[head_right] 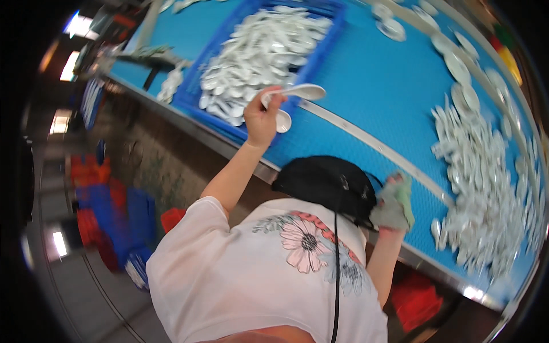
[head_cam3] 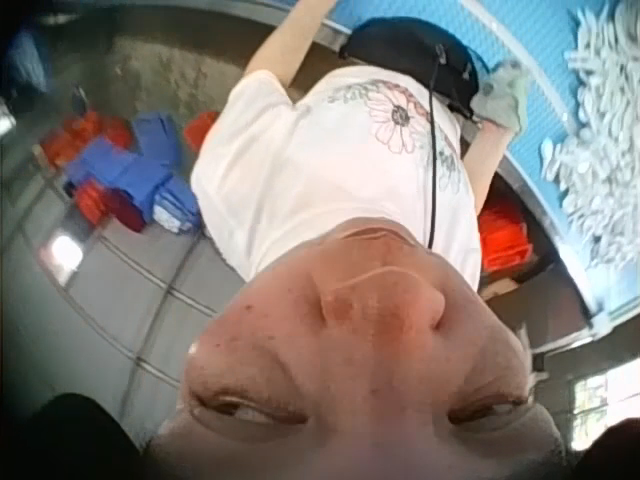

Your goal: The person picks up white ceramic spoons one at a time from a conveyor belt, wipes each spoon with a green cloth, and stacks the wiped spoons together before placing them into a blue crate.

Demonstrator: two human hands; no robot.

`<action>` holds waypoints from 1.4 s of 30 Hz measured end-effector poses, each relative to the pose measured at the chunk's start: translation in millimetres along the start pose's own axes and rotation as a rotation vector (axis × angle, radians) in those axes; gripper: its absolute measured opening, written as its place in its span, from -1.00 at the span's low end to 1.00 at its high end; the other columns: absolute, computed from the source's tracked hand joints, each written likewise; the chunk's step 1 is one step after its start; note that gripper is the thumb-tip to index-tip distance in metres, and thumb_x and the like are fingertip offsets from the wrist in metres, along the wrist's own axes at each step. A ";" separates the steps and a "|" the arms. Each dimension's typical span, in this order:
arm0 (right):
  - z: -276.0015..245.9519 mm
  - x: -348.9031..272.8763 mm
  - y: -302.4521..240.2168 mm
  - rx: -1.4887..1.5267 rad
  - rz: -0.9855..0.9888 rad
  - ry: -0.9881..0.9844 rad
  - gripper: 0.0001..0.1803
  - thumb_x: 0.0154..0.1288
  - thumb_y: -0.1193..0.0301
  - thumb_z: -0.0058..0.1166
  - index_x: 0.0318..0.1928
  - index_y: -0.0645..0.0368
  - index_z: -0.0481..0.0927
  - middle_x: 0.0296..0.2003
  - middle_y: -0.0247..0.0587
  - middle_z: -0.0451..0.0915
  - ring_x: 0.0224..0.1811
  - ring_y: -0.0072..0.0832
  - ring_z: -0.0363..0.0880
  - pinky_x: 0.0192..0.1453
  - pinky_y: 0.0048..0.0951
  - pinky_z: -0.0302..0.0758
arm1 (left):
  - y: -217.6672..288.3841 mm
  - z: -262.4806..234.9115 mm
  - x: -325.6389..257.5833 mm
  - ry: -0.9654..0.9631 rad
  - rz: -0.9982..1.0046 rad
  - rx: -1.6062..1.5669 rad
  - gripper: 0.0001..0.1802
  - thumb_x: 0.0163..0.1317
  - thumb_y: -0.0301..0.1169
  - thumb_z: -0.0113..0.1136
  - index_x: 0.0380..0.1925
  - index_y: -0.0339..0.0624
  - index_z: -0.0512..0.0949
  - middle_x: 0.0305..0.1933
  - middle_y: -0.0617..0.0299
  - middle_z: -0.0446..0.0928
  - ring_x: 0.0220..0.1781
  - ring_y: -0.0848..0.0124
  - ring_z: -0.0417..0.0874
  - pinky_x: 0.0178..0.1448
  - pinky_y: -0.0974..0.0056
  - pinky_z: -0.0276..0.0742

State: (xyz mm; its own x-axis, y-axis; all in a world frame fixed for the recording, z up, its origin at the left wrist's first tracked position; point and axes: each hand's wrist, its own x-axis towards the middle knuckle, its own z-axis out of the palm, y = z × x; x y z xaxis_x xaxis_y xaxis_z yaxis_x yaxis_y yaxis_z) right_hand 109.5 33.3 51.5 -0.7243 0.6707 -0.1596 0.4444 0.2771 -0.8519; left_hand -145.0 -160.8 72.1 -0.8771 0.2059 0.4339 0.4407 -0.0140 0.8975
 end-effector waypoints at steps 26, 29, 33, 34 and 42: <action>23.2 8.0 -22.7 0.707 0.490 0.057 -0.51 0.15 0.29 -0.02 0.13 -0.01 0.27 -0.11 -0.41 0.46 -0.20 -0.65 0.42 -0.27 -0.70 0.35 | -162.7 -332.6 162.4 1.059 -0.274 -0.195 -0.87 0.06 -0.39 0.22 -0.45 -0.17 0.48 -0.39 0.18 0.56 -0.48 0.47 0.52 -0.48 0.51 0.36; 9.1 17.5 -30.1 -0.133 -0.010 -0.167 -0.48 -0.03 0.34 0.10 0.05 -0.07 0.38 -0.13 -0.32 0.49 -0.16 -0.52 0.46 -0.20 -0.58 0.40 | -131.8 -286.0 149.3 0.861 -0.307 -0.499 -0.64 0.03 -0.48 0.23 -0.17 -0.12 0.33 -0.33 0.19 0.56 -0.55 0.49 0.49 -0.62 0.54 0.22; -6.4 29.3 -64.3 -0.993 -0.481 -0.481 -0.50 -0.18 0.46 0.21 -0.08 0.13 0.49 -0.24 -0.15 0.52 -0.25 -0.25 0.50 -0.17 -0.49 0.42 | -86.2 -198.5 117.8 0.381 -0.454 -0.697 -0.72 0.13 -0.47 0.10 -0.12 -0.17 0.39 -0.24 0.17 0.54 -0.51 0.56 0.49 -0.55 0.57 0.30; 2.3 25.5 -79.9 -0.828 -0.599 -0.272 -0.60 -0.11 0.46 0.20 -0.15 0.15 0.52 -0.25 -0.25 0.55 -0.22 -0.39 0.53 -0.09 -0.50 0.42 | -76.8 -180.7 101.0 0.304 -0.538 -0.714 -0.69 0.14 -0.46 0.09 -0.08 -0.16 0.38 -0.21 0.21 0.54 -0.50 0.56 0.49 -0.53 0.58 0.32; 21.9 17.0 -82.5 0.795 0.067 -0.266 -0.57 0.06 0.34 0.13 -0.05 0.19 0.39 -0.10 -0.28 0.45 -0.13 -0.48 0.45 -0.16 -0.42 0.49 | 28.7 1.3 1.0 -0.378 -0.788 -0.661 -0.61 0.14 -0.47 0.08 -0.01 -0.23 0.30 -0.20 0.19 0.50 -0.41 0.50 0.55 -0.49 0.53 0.41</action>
State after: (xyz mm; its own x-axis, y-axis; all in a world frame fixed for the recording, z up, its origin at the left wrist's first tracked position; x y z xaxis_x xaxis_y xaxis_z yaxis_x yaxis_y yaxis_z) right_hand 49.0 6.8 108.1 -0.8541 0.4560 -0.2500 0.0594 -0.3921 -0.9180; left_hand -133.0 -159.7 98.2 -0.7027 0.6729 -0.2312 -0.5069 -0.2454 0.8264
